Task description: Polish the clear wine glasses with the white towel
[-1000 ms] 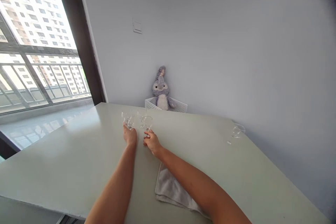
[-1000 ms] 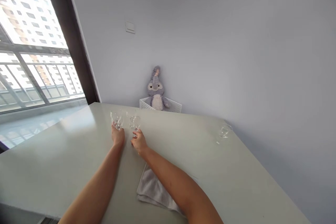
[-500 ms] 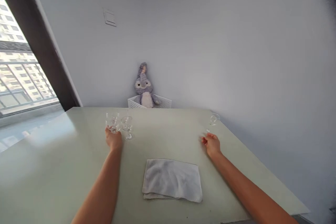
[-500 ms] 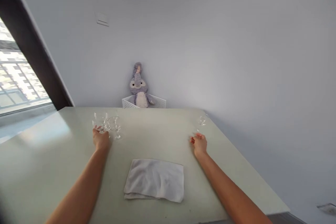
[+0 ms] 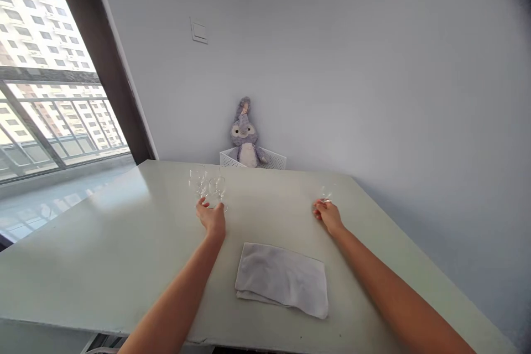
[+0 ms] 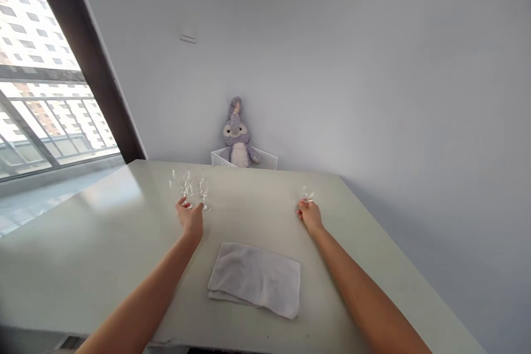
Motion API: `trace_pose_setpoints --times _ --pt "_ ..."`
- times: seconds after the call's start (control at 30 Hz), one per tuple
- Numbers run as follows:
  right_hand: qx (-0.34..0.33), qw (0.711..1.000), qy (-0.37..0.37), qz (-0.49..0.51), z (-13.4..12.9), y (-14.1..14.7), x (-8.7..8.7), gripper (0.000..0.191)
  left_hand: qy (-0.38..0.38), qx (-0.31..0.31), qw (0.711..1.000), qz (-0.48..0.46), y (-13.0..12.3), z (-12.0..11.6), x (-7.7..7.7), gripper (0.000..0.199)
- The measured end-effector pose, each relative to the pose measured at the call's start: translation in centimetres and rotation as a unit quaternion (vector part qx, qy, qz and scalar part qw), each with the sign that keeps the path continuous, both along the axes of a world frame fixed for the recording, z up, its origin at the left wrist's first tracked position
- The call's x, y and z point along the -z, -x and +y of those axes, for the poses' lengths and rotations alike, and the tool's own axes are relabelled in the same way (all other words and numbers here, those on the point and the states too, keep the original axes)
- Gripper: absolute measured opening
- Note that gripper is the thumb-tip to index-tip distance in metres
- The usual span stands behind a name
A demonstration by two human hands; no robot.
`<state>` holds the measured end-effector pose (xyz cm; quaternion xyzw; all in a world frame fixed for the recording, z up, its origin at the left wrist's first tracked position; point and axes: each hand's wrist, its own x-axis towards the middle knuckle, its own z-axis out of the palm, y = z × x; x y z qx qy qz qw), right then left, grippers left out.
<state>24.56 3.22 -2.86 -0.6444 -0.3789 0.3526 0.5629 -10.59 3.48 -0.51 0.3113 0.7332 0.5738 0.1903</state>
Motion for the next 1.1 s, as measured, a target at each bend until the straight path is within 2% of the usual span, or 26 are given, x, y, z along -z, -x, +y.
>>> trace_pose_setpoints --times 0.1,0.2,0.33,0.6,0.73,0.87,1.0,1.1 --pt "-0.084 0.996 0.007 0.001 -0.1 4.5 0.0 0.013 0.053 0.072 0.996 0.027 -0.5 0.6 1.1 0.056" --pt "-0.161 0.987 0.012 0.003 0.0 9.2 0.0 0.011 0.057 0.106 0.992 0.043 0.0 1.8 1.3 0.041" --pt "-0.236 0.972 0.009 0.003 0.7 14.6 0.1 0.011 0.049 0.124 0.989 0.057 1.3 3.1 1.3 0.024" --pt "-0.312 0.950 -0.005 0.000 2.3 23.3 -0.1 0.010 0.014 0.135 0.988 0.074 3.7 3.1 1.7 0.022" --pt "-0.326 0.945 -0.009 0.000 2.7 26.3 -0.1 0.012 0.001 0.135 0.988 0.075 4.5 3.7 1.6 0.020" --pt "-0.338 0.941 -0.013 -0.002 2.9 28.1 -0.3 0.016 -0.015 0.112 0.992 0.058 4.9 4.3 1.6 0.021" --pt "-0.377 0.926 -0.012 0.005 2.5 29.1 -0.8 0.027 -0.046 0.051 0.997 0.024 4.8 3.8 1.7 0.030" --pt "-0.410 0.912 -0.010 0.012 1.6 28.8 -1.3 0.042 -0.075 -0.013 0.997 -0.004 4.8 3.0 1.5 0.034"
